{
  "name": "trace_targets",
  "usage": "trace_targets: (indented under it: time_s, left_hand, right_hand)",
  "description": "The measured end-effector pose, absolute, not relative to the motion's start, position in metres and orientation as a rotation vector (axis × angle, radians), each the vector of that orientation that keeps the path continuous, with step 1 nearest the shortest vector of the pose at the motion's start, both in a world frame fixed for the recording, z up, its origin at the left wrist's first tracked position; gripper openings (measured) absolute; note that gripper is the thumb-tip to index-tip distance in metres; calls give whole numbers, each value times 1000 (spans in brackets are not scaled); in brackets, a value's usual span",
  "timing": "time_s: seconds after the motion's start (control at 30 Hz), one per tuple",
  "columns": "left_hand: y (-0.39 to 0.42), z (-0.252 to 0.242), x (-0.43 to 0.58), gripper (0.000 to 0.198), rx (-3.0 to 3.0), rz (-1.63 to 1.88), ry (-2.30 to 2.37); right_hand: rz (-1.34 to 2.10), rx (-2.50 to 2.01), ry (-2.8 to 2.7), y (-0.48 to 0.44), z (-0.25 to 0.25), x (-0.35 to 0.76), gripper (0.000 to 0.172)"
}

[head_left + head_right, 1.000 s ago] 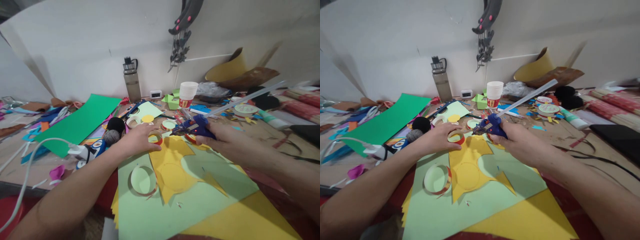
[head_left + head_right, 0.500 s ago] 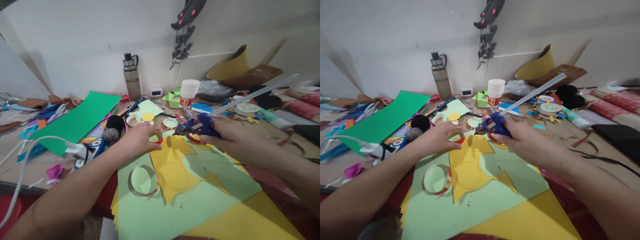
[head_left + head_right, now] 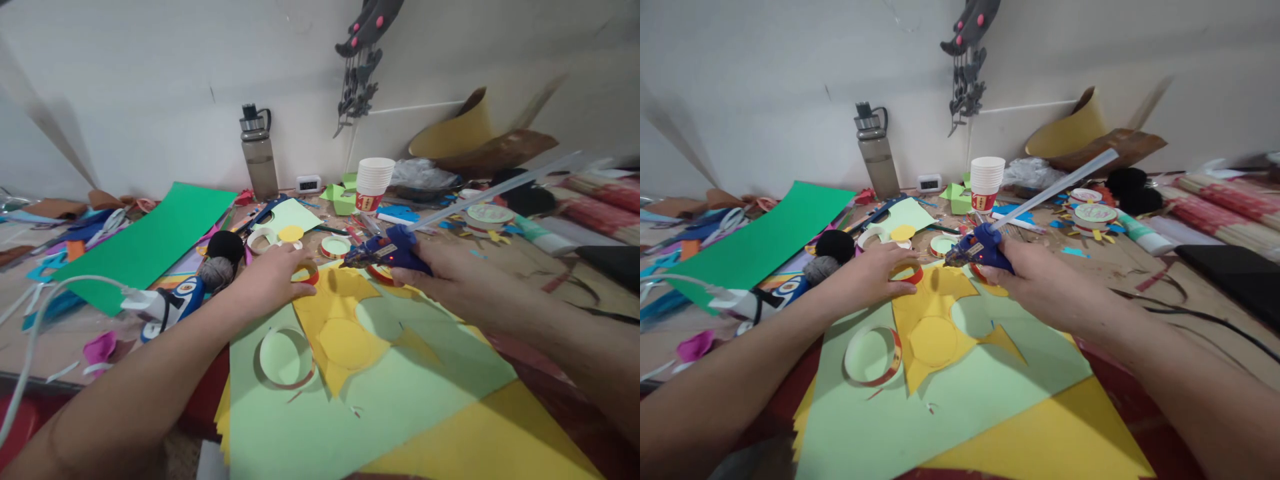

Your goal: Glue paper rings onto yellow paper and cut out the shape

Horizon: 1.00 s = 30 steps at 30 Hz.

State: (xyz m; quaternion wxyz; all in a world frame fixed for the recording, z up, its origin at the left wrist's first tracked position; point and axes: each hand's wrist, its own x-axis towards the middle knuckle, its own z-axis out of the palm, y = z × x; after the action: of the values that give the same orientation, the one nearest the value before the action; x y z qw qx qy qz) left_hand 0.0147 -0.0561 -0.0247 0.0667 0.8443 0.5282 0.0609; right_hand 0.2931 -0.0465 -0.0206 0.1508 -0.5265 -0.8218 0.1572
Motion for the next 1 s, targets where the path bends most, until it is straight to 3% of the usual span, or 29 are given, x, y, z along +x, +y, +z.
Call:
trace_targets:
  time_s: [1.0]
  left_hand:
    - [-56,-24,15,30,2520,209,1583]
  right_hand:
    - [351,-1618,-2392,-51,-11,290,30]
